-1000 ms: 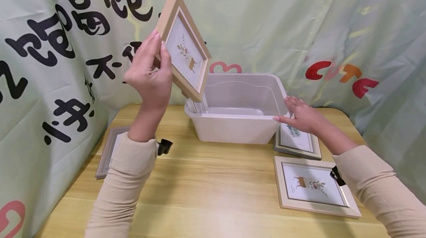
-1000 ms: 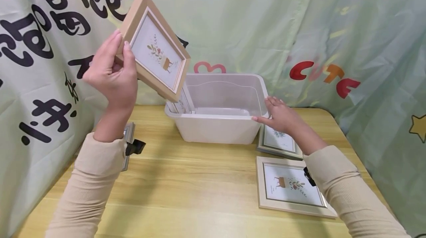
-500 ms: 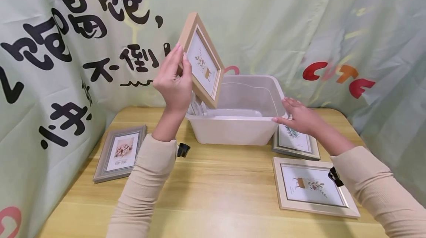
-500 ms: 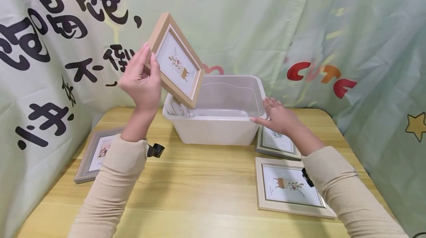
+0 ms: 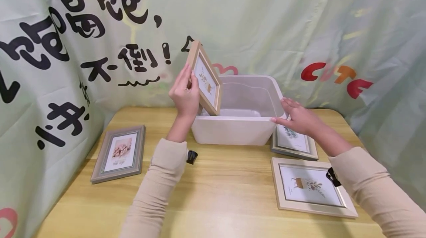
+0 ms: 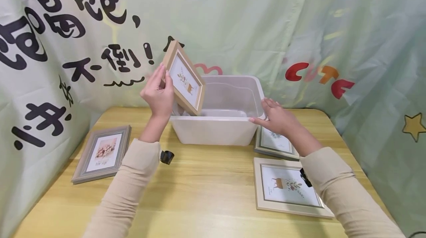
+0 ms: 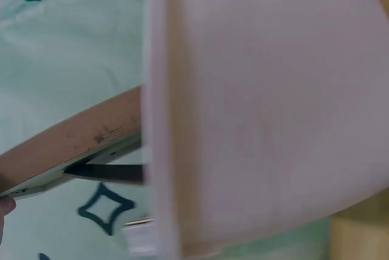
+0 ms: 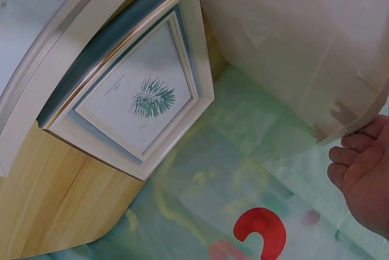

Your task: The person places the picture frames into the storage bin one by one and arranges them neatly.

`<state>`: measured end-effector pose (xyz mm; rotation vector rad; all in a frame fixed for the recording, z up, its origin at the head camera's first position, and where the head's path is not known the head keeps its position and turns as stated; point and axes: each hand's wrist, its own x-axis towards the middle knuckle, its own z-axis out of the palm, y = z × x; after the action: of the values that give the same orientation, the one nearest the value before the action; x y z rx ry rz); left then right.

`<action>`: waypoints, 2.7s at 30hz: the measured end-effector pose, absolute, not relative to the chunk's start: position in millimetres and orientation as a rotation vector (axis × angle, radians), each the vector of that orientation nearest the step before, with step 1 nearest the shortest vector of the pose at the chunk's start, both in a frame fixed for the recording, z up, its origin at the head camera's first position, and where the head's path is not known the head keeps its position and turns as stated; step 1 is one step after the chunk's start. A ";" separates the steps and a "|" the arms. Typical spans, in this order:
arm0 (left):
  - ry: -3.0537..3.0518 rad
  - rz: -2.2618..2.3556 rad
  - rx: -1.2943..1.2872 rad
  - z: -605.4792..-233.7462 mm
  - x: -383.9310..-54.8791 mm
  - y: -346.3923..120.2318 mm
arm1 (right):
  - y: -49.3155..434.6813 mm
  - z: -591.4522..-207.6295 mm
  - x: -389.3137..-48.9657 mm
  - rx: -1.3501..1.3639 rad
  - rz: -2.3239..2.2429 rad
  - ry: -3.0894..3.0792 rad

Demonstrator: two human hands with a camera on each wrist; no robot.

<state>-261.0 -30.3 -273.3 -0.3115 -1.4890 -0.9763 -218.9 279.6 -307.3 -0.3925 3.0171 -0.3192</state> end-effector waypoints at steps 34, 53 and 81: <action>-1.913 -0.596 -0.368 -342.7 -274.8 -40.9 | 279.3 -309.0 -218.4 -0.396 -0.295 3.022; -2.219 -0.296 -0.480 -332.9 -265.1 -34.7 | 282.5 -306.6 -214.8 -0.392 -0.319 3.035; -2.089 -0.074 -0.478 -327.6 -257.9 -50.7 | 278.9 -308.4 -214.4 -0.416 -0.330 3.040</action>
<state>-257.9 -50.7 -327.6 -0.4784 -2.0894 -0.0739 -214.4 278.9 -308.4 -0.4159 3.0405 -0.3302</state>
